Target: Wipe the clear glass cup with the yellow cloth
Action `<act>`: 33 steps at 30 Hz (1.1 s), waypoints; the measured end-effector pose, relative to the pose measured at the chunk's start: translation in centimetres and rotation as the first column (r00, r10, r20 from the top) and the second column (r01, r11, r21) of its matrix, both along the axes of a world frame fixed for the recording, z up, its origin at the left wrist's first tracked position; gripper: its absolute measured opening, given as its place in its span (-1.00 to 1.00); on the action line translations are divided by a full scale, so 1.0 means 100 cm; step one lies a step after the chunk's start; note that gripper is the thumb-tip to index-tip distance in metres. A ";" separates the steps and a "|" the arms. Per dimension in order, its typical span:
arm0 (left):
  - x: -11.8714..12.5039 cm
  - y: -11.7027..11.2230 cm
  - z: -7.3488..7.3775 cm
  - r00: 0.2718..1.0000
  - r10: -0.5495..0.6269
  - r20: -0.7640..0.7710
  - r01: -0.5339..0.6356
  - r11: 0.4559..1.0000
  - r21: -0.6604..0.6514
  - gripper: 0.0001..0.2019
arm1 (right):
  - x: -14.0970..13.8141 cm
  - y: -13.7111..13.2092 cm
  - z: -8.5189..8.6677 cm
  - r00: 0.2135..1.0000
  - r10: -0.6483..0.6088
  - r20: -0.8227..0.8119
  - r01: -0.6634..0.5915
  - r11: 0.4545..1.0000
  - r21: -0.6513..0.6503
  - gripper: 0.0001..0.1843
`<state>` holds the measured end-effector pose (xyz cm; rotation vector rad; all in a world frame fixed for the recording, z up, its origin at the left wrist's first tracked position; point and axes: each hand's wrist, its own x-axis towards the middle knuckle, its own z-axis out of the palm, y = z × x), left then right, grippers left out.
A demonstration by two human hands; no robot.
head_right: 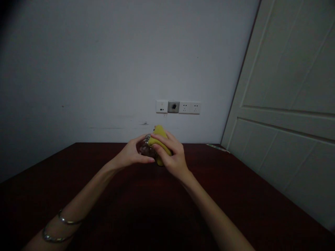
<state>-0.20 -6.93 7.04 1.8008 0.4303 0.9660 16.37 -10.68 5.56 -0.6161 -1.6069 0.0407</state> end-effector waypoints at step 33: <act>-0.011 0.010 -0.002 0.983 0.035 -0.181 -0.007 0.989 0.151 -0.26 | -0.002 0.013 -0.006 0.963 0.221 -0.154 -0.262 0.901 -0.345 -0.12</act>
